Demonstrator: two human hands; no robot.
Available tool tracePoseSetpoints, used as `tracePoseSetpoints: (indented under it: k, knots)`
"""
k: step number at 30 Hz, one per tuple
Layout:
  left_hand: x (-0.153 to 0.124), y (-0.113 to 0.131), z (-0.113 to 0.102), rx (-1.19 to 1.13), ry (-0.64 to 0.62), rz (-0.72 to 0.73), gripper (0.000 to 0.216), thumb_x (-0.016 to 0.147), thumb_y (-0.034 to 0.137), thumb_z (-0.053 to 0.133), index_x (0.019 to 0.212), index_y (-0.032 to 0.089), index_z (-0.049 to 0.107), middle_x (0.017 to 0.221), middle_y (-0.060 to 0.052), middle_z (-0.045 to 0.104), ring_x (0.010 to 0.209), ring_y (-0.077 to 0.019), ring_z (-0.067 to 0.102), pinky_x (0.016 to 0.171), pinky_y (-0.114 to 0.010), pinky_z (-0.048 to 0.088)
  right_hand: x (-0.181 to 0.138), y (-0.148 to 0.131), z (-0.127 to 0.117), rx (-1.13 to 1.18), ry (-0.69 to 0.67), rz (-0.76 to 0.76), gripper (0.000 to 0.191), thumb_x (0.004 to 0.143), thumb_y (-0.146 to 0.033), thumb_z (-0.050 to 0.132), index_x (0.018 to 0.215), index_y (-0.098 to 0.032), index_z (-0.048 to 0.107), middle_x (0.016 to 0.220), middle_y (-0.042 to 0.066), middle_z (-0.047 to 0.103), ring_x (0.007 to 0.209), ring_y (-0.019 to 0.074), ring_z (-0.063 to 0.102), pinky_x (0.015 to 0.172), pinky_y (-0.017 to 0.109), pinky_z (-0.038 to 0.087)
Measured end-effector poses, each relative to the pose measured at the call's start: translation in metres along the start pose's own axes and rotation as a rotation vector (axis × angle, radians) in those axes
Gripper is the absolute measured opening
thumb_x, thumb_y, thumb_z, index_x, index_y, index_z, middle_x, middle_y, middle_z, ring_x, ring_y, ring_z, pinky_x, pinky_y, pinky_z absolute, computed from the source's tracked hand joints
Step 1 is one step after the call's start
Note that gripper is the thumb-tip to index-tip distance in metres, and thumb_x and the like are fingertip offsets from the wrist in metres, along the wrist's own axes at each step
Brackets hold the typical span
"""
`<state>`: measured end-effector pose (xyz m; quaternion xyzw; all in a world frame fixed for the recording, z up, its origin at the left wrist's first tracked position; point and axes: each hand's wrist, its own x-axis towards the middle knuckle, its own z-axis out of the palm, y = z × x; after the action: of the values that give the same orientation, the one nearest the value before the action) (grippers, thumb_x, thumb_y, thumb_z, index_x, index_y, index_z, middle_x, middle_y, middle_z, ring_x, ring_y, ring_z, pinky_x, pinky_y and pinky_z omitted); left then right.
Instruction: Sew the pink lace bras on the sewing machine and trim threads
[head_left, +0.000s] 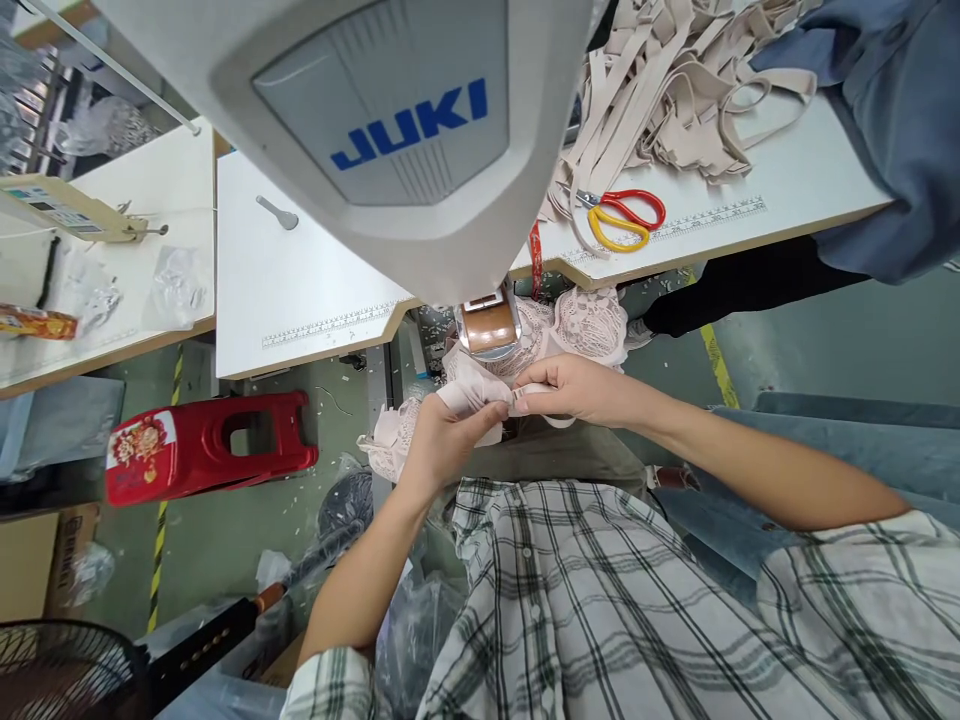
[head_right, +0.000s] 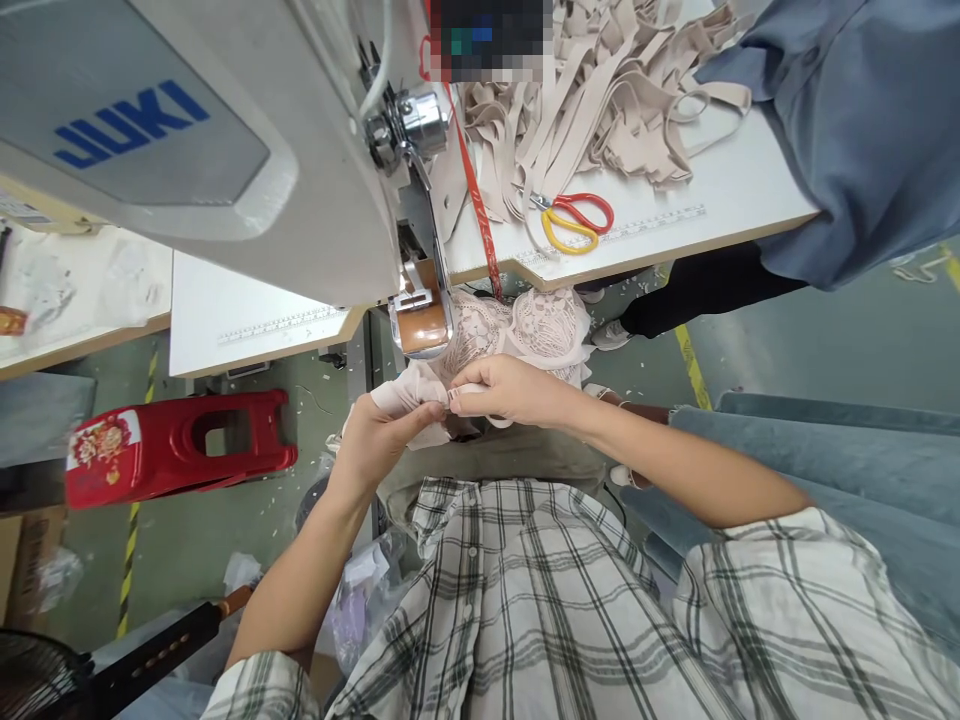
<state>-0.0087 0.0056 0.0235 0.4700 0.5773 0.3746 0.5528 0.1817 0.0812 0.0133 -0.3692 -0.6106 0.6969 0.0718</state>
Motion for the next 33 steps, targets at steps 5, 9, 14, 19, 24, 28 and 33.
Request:
tracePoseSetpoints:
  k: [5,9,14,19,24,28,33]
  knots:
    - [0.004,-0.006,0.008,-0.189,0.089,-0.03,0.028,0.076,0.041,0.08,0.075,0.015,0.071,0.072,-0.002,0.07,0.068,-0.0147,0.063,0.066,-0.026,0.051,0.001,0.002,0.008,0.107,0.097,-0.018,0.03,0.076,-0.043,0.065,0.086,-0.015,0.072,0.069,-0.001,0.061,0.059,0.0104,0.047,0.054,0.024,0.033]
    - [0.005,0.001,0.016,-0.209,0.197,-0.001,0.024,0.077,0.037,0.079,0.073,0.015,0.07,0.072,-0.002,0.07,0.069,-0.0146,0.064,0.067,-0.025,0.052,-0.002,-0.008,0.012,-0.097,0.256,-0.143,0.027,0.081,-0.04,0.063,0.086,-0.015,0.072,0.079,0.003,0.068,0.07,0.014,0.056,0.063,0.026,0.04]
    - [-0.008,0.0,0.008,-0.176,0.197,0.032,0.028,0.081,0.043,0.076,0.085,0.015,0.074,0.083,-0.006,0.074,0.08,-0.019,0.068,0.077,-0.031,0.056,-0.008,-0.023,0.002,-0.193,0.203,-0.212,0.021,0.079,-0.035,0.06,0.084,-0.017,0.072,0.068,0.0,0.063,0.06,0.0117,0.05,0.058,0.026,0.036]
    - [-0.023,-0.032,0.015,-0.561,0.306,0.224,0.076,0.079,0.086,0.045,0.126,0.029,0.061,0.112,-0.009,0.073,0.099,-0.0291,0.071,0.081,-0.045,0.059,-0.006,-0.051,-0.019,0.071,0.009,-0.067,0.022,0.07,-0.038,0.065,0.081,-0.02,0.07,0.071,-0.001,0.065,0.06,0.0121,0.052,0.056,0.026,0.038]
    - [-0.015,-0.03,0.019,-0.464,0.15,0.57,0.076,0.089,0.081,0.009,0.157,0.048,0.006,0.142,-0.005,0.062,0.128,-0.0288,0.061,0.095,-0.054,0.055,0.01,-0.089,-0.037,-0.22,-0.186,-0.077,0.022,0.07,-0.039,0.066,0.081,-0.02,0.069,0.071,-0.001,0.064,0.06,0.0121,0.05,0.057,0.027,0.035]
    - [0.005,-0.019,-0.015,0.245,0.249,0.909,0.076,0.09,0.065,0.055,0.156,0.035,0.031,0.15,-0.011,0.053,0.138,-0.0321,0.051,0.111,-0.051,0.045,0.021,-0.107,-0.047,-0.717,-0.03,-0.159,0.013,0.074,-0.024,0.055,0.062,-0.019,0.057,0.061,-0.002,0.052,0.061,0.0112,0.041,0.059,0.028,0.028]
    - [0.034,-0.018,-0.042,0.944,0.179,1.063,0.071,0.083,0.047,0.073,0.146,0.025,0.051,0.126,-0.013,0.068,0.12,-0.032,0.064,0.108,-0.046,0.048,0.025,-0.107,-0.048,-0.883,0.0,-0.202,0.024,0.075,-0.021,0.052,0.055,-0.019,0.038,0.055,-0.004,0.038,0.057,0.0105,0.029,0.057,0.03,0.022]
